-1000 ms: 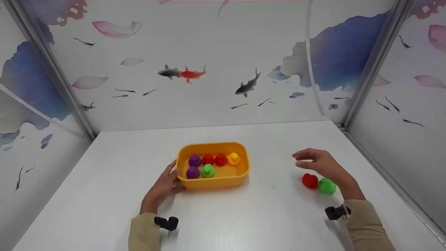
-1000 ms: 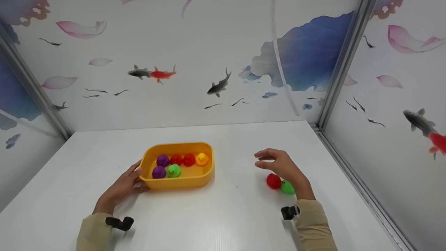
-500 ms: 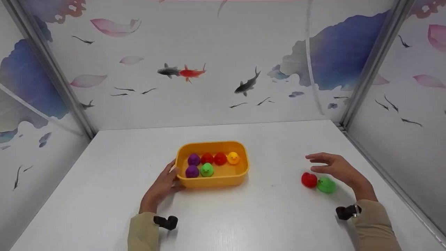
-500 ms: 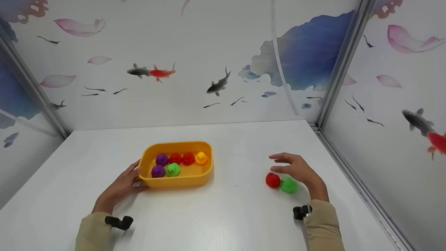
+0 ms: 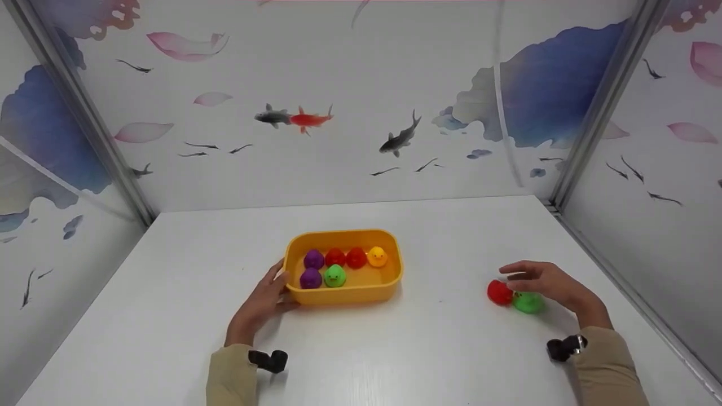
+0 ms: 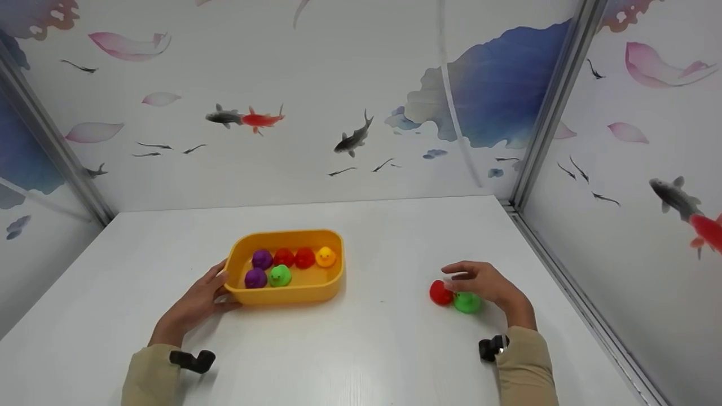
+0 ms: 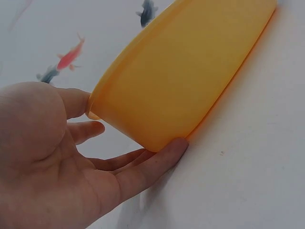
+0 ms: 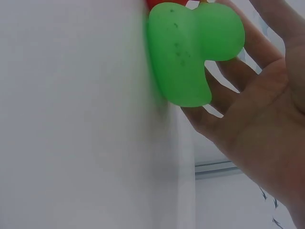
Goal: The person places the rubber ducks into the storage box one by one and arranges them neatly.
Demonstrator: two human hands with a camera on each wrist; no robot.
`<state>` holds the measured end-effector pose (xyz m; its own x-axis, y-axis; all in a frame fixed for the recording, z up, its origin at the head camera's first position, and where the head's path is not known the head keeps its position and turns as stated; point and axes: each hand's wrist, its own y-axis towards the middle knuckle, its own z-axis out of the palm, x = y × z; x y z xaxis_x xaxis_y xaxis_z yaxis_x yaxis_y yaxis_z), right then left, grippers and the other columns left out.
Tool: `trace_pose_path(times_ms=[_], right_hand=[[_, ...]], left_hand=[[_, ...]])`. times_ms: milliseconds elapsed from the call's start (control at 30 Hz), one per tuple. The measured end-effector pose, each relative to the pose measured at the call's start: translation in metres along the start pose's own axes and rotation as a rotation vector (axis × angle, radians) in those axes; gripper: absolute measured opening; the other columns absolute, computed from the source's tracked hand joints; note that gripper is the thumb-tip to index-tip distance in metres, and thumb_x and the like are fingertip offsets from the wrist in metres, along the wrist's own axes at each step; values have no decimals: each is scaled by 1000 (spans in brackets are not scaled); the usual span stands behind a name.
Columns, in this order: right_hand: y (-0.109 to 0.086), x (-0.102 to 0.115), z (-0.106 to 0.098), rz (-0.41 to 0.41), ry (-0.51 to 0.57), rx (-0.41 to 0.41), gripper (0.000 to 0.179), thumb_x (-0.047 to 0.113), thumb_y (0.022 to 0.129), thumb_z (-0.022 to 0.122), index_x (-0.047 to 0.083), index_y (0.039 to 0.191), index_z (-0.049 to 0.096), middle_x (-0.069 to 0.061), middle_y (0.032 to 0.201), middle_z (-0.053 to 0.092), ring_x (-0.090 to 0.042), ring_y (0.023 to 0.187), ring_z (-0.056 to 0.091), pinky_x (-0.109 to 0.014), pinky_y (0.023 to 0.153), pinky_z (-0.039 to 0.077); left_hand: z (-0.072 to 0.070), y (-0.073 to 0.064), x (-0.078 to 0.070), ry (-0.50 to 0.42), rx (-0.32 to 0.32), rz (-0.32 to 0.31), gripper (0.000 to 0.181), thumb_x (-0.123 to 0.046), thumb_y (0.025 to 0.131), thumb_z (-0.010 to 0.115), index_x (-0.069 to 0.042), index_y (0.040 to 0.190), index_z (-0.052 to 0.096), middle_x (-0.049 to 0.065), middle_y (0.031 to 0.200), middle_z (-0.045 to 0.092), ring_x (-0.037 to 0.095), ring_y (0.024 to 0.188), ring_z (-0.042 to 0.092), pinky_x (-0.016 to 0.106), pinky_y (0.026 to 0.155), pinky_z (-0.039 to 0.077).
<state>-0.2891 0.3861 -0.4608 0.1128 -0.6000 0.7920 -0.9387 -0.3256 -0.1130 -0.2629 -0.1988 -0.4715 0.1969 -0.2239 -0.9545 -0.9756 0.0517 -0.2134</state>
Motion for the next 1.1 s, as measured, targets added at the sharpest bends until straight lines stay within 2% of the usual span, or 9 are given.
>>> trace_pose_path(times_ms=[167, 233, 467, 733, 933, 1100], right_hand=[[2, -1, 1, 14, 14, 46, 49, 32, 94, 69, 10, 136, 59, -20, 143, 55, -35, 129, 56, -28, 100, 49], [3, 0, 1, 19, 11, 53, 48, 32, 94, 70, 10, 135, 60, -20, 141, 56, -32, 126, 56, -24, 96, 49], [1, 4, 2, 33, -9, 65, 46, 31, 93, 71, 9, 133, 62, -20, 138, 57, -28, 123, 54, -27, 94, 51], [3, 2, 2, 14, -40, 56, 43, 28, 91, 73, 8, 128, 66, -18, 130, 62, -26, 115, 56, -24, 89, 52], [4, 8, 4, -1, -85, 7, 40, 31, 91, 73, 9, 125, 68, -16, 127, 65, -26, 117, 56, -27, 91, 50], [5, 18, 2, 4, -84, -45, 42, 33, 91, 73, 8, 125, 68, -18, 131, 63, -30, 120, 55, -28, 92, 50]], left_hand=[[0, 1, -1, -1, -5, -2, 57, -40, 109, 37, -28, 161, 18, 19, 150, 50, 30, 129, 58, 40, 101, 56], [0, 1, 0, -4, -4, 1, 57, -40, 109, 37, -28, 161, 18, 19, 149, 51, 30, 128, 58, 40, 101, 56], [1, 1, 1, -26, 16, 8, 57, -40, 109, 37, -28, 161, 17, 19, 155, 44, 33, 132, 55, 41, 101, 55], [1, 1, 1, -15, 7, -2, 57, -39, 109, 37, -28, 161, 17, 19, 153, 47, 30, 129, 57, 39, 100, 56], [1, 1, 0, -8, -4, -2, 58, -40, 109, 37, -27, 161, 18, 18, 149, 51, 29, 127, 58, 40, 101, 56], [1, 1, -1, -9, 8, -1, 60, -43, 108, 38, -27, 162, 16, 19, 154, 45, 32, 132, 55, 40, 102, 55]])
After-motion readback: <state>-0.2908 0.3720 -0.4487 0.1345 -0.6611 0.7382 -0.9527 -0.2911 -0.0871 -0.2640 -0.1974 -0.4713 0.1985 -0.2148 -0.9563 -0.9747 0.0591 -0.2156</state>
